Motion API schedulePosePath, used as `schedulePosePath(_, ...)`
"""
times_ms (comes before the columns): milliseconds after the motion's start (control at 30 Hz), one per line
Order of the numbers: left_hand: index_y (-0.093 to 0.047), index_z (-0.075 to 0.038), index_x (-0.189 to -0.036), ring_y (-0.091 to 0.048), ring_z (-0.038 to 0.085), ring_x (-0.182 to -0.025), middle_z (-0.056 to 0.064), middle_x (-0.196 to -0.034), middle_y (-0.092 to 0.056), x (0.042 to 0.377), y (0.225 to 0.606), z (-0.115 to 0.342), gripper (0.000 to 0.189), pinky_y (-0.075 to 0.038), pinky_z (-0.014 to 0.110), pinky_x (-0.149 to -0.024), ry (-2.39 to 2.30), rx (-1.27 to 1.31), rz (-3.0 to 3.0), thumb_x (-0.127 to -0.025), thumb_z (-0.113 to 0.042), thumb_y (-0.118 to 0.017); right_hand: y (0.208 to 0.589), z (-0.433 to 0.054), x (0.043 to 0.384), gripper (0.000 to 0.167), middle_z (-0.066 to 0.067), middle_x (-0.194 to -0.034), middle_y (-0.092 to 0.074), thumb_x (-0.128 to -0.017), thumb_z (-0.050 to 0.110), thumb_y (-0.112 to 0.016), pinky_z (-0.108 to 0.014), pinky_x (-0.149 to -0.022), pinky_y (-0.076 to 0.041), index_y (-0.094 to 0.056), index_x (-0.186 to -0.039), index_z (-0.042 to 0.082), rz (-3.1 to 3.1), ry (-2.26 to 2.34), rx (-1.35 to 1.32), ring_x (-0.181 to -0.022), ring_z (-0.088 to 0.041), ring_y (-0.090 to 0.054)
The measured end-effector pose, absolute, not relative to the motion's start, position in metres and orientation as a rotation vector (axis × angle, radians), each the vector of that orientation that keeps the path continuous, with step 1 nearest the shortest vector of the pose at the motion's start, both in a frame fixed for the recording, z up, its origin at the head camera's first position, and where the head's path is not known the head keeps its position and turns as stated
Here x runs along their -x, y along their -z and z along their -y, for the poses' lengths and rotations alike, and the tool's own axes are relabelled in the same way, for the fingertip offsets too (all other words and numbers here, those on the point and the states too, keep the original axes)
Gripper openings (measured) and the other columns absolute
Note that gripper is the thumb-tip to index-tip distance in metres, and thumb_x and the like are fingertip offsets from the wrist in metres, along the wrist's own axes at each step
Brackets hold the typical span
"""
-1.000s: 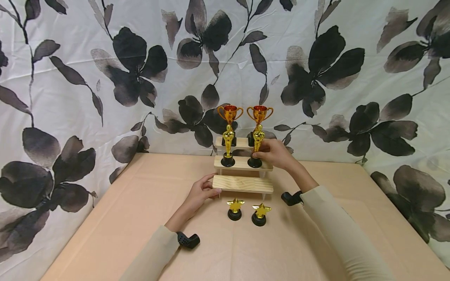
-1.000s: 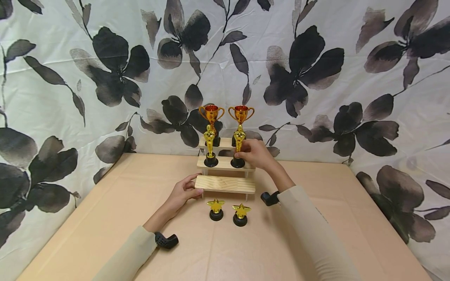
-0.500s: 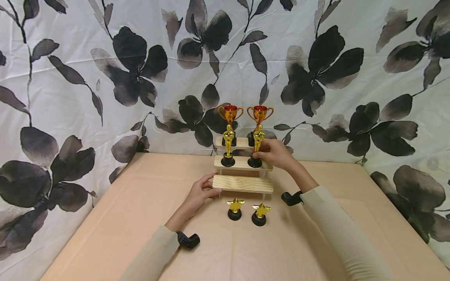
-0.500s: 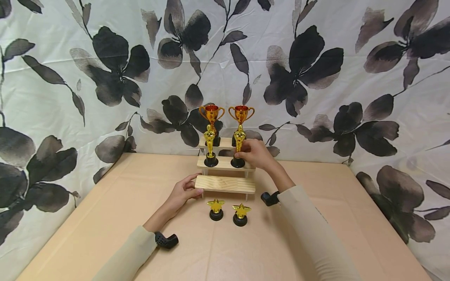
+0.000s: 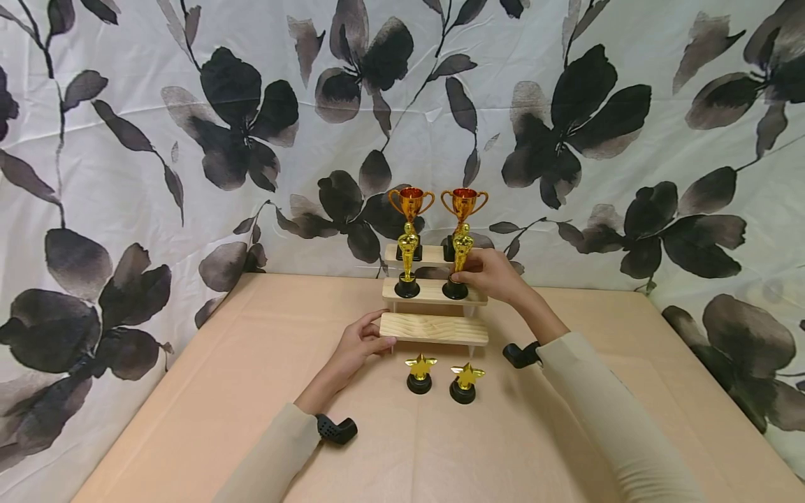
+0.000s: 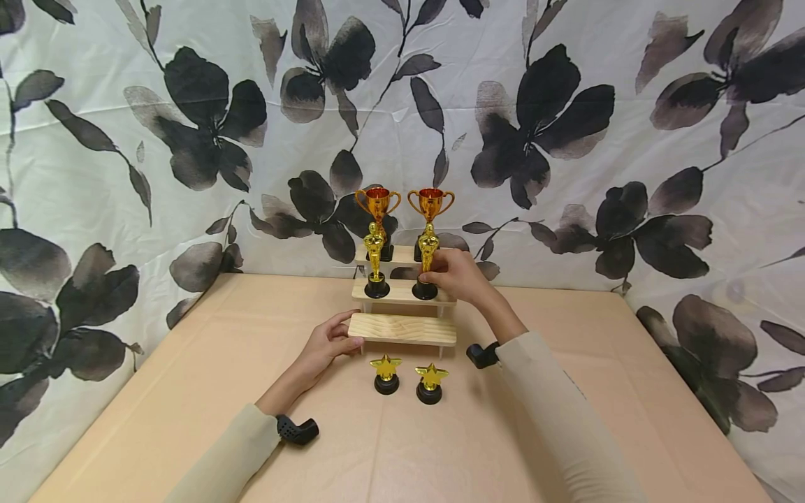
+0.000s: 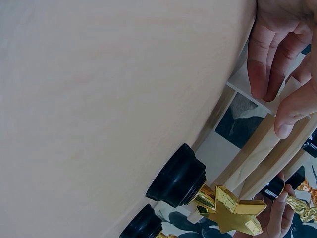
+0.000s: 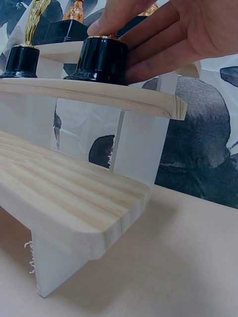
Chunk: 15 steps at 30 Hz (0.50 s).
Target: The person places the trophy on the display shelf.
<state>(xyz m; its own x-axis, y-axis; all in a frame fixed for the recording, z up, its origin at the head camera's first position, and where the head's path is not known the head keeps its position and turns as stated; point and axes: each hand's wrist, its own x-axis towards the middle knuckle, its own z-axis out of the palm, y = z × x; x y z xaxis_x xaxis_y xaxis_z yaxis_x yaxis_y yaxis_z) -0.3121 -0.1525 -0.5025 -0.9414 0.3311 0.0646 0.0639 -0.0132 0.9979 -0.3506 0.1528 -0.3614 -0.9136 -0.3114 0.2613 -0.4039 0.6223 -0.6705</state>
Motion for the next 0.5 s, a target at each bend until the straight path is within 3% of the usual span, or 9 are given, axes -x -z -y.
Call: schedulePosePath(500,-0.044,-0.010,-0.155,-0.070,0.013,-0.082,0.004,-0.095,-0.069,0.3121,0.5026,0.1532,0.073,-0.061,0.027,-0.073,-2.072,-0.419,-2.063,-0.091,-0.007,-0.078,0.3624,-0.1525,0.3493,0.018,-0.017,-0.104,-0.079,-0.094,0.012,-0.076,-0.048,-0.091,-0.062,-0.077,-0.108,0.001,2.718,-1.185,-0.607,-0.101,-0.031,-0.077)
